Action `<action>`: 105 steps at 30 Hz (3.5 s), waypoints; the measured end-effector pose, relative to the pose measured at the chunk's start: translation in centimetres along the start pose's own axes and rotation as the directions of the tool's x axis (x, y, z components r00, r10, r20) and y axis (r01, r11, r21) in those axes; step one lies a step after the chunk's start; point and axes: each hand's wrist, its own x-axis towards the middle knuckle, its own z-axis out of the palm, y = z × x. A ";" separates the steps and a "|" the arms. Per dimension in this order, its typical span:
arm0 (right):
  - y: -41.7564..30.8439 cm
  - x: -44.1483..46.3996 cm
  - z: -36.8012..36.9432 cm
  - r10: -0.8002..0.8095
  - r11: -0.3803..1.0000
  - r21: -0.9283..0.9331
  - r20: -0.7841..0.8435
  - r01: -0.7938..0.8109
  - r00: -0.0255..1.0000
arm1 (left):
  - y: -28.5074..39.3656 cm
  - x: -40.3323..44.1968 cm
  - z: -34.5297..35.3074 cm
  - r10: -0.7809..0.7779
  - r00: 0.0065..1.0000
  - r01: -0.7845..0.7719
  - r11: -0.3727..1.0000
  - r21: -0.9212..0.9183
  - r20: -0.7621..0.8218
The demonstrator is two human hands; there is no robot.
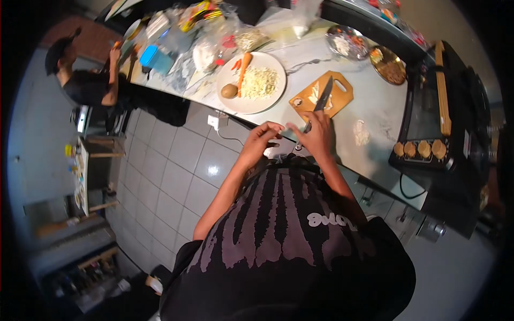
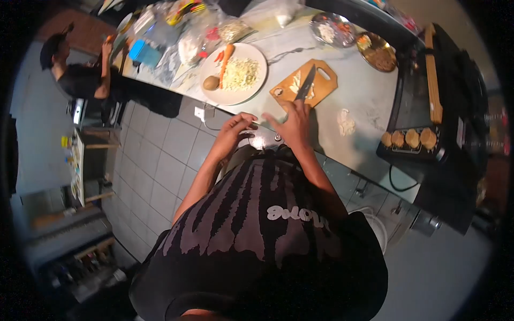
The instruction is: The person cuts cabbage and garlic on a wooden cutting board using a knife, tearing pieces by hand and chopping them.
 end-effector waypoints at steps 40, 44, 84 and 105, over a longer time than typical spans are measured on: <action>-0.1 6.3 -7.3 0.780 0.551 0.517 -0.040 -0.655 0.624 | 1.5 23.8 5.3 0.114 0.468 -0.523 0.835 0.171 0.876; 3.8 6.1 -6.6 0.716 0.559 0.508 0.103 -0.656 0.690 | 0.4 22.0 4.6 -0.111 0.546 -0.005 0.991 0.136 0.830; 2.6 -4.5 -9.6 0.602 0.780 0.075 0.174 -0.621 0.779 | -4.8 19.5 5.7 0.532 0.416 -0.842 -0.081 0.534 0.737; -0.7 -6.0 -9.9 0.677 0.734 -0.230 0.323 -0.639 0.662 | -5.9 20.8 4.7 0.540 0.365 -0.897 -0.013 0.441 0.759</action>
